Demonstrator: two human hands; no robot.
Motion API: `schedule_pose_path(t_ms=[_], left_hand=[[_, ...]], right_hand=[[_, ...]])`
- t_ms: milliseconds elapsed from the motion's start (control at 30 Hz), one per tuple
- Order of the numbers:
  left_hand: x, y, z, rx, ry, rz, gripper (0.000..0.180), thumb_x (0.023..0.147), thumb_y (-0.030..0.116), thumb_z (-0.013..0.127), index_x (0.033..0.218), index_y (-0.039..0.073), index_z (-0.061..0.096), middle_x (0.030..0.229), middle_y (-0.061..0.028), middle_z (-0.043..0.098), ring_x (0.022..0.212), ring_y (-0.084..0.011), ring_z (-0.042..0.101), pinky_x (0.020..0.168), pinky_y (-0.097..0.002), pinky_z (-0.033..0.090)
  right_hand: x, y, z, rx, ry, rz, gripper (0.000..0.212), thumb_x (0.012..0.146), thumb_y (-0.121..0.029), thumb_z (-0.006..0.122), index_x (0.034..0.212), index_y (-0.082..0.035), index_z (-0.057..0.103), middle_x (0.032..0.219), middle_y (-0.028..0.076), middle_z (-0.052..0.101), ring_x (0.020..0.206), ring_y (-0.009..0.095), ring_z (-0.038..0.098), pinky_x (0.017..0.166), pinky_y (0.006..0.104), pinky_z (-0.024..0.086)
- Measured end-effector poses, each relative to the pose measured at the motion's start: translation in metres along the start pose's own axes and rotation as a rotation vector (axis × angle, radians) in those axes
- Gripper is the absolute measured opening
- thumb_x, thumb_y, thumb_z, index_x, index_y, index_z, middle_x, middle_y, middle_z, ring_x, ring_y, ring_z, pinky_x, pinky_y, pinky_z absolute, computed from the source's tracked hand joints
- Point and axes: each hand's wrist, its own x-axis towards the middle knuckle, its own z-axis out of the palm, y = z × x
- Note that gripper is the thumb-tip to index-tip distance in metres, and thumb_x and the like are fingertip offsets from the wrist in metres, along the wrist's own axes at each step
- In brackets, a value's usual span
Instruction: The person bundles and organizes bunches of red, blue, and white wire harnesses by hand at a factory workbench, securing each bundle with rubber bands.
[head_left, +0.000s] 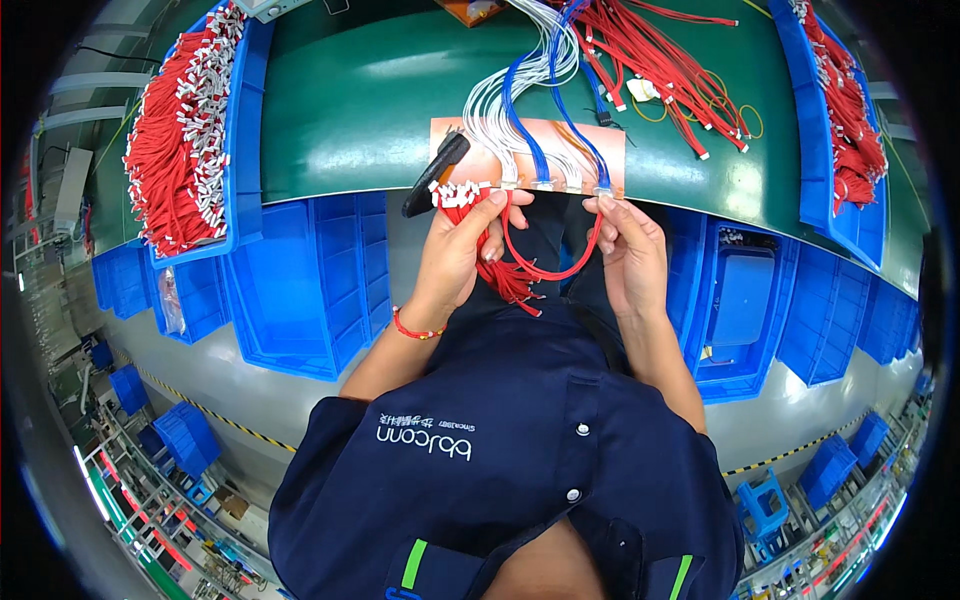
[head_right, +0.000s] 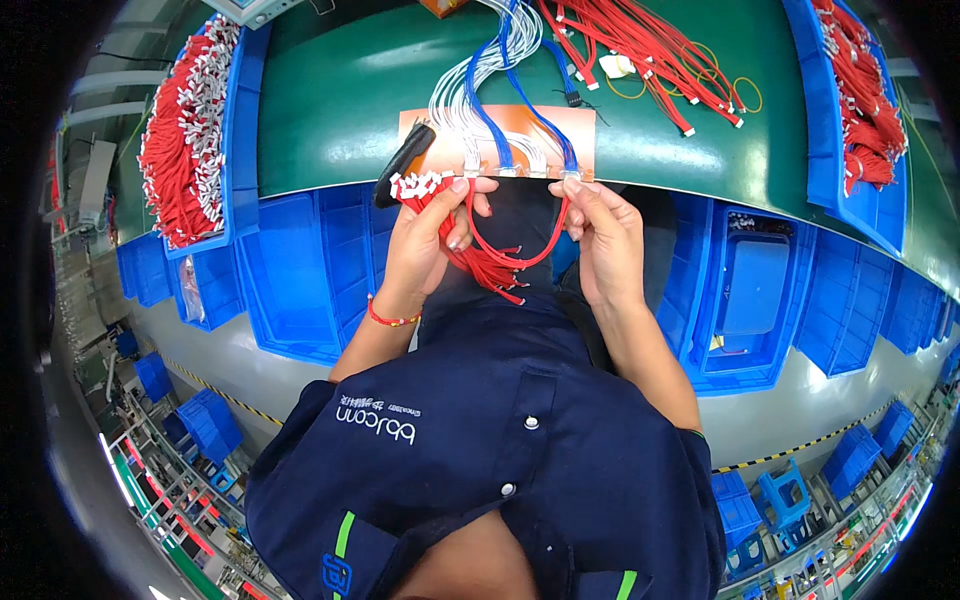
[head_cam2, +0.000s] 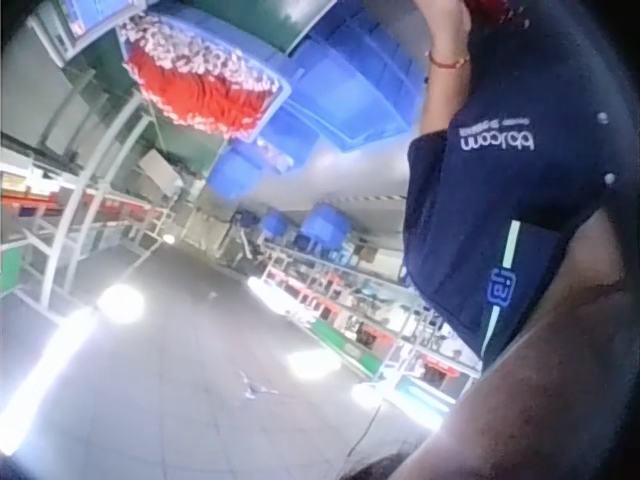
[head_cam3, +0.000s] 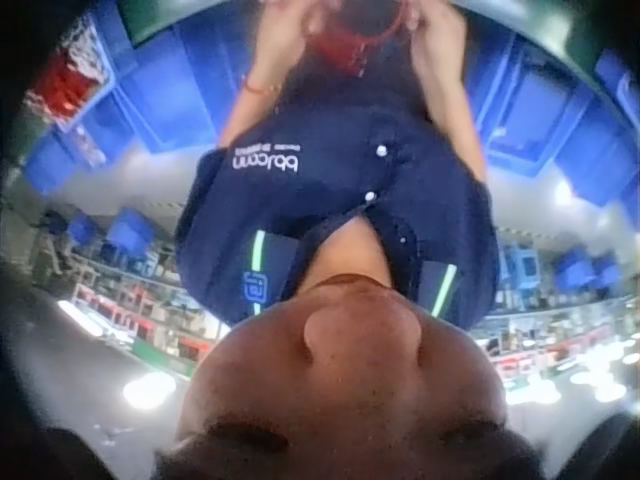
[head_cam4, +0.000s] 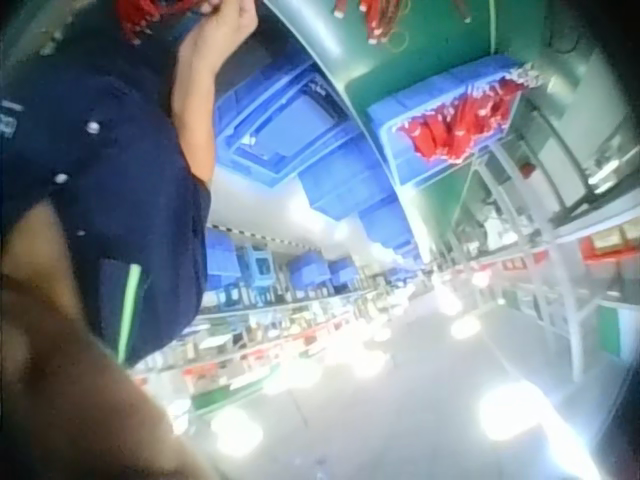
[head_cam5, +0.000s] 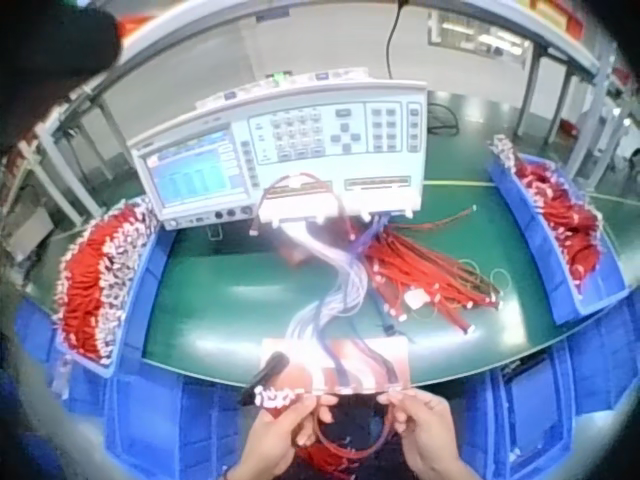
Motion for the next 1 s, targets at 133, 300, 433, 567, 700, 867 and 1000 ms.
schedule_pose_path(t_ms=[133,300,433,567,700,867,1000], left_hand=[[0.007,-0.001,0.004,0.049,-0.005,0.043,0.029,0.100,0.021,0.052,0.101,-0.001,0.070,0.076,-0.0027,0.063,0.055,-0.0031,0.045,0.052,-0.0184,0.036],[0.005,0.001,0.005,-0.022,0.034,-0.014,0.029,0.099,0.023,0.054,0.097,-0.001,0.071,0.073,-0.0016,0.062,0.060,-0.0046,0.050,0.056,-0.0194,0.038],[0.007,-0.003,0.003,-0.084,0.000,0.027,0.029,0.099,0.022,0.053,0.096,-0.002,0.069,0.073,-0.0028,0.062,0.071,-0.0100,0.057,0.067,-0.0240,0.045],[0.006,0.002,0.010,-0.194,-0.054,-0.075,0.032,0.101,0.023,0.050,0.099,-0.004,0.066,0.072,-0.0040,0.062,0.065,-0.0126,0.060,0.063,-0.0259,0.049],[0.003,0.005,0.015,-0.158,-0.050,-0.117,0.034,0.100,0.029,0.052,0.093,-0.001,0.065,0.058,0.0063,0.039,0.048,-0.0025,0.032,0.049,-0.0210,0.029],[-0.007,0.007,0.009,-0.184,-0.064,-0.120,0.034,0.100,0.031,0.052,0.084,0.002,0.060,0.056,0.0090,0.035,0.046,-0.0009,0.029,0.044,-0.0208,0.024],[-0.046,0.053,0.011,-0.107,-0.171,-0.123,0.035,0.101,0.028,0.051,0.081,0.001,0.061,0.053,0.0097,0.032,0.043,-0.0009,0.025,0.042,-0.0210,0.021]], right_hand=[[-0.001,0.002,0.002,0.135,0.043,0.059,0.022,0.093,-0.014,0.061,0.100,0.005,0.068,0.063,-0.005,0.051,0.054,0.003,0.042,0.058,0.0191,0.039],[0.002,-0.013,-0.005,-0.230,-0.129,0.069,0.031,0.097,-0.025,0.058,0.101,0.003,0.069,0.067,-0.007,0.050,0.064,0.004,0.042,0.062,0.0206,0.035],[-0.007,-0.016,-0.004,-0.380,-0.201,-0.037,0.031,0.098,-0.025,0.057,0.102,0.001,0.072,0.067,-0.007,0.049,0.066,0.005,0.042,0.064,0.0211,0.034],[-0.004,-0.010,-0.004,-0.268,-0.124,-0.030,0.030,0.098,-0.023,0.055,0.099,0.002,0.072,0.065,-0.006,0.049,0.063,0.005,0.040,0.061,0.0201,0.032],[0.000,-0.005,-0.001,-0.228,-0.104,-0.078,0.027,0.097,-0.020,0.057,0.096,0.003,0.072,0.062,-0.006,0.048,0.060,0.004,0.039,0.058,0.0205,0.031],[-0.020,-0.009,-0.002,-0.364,-0.235,-0.086,0.026,0.096,-0.019,0.057,0.093,0.003,0.072,0.064,-0.003,0.055,0.061,0.004,0.043,0.060,0.0204,0.034],[-0.030,-0.040,-0.010,-0.537,-0.452,-0.012,0.024,0.097,-0.018,0.057,0.099,0.002,0.070,0.077,-0.001,0.059,0.070,0.005,0.052,0.067,0.0204,0.041]])
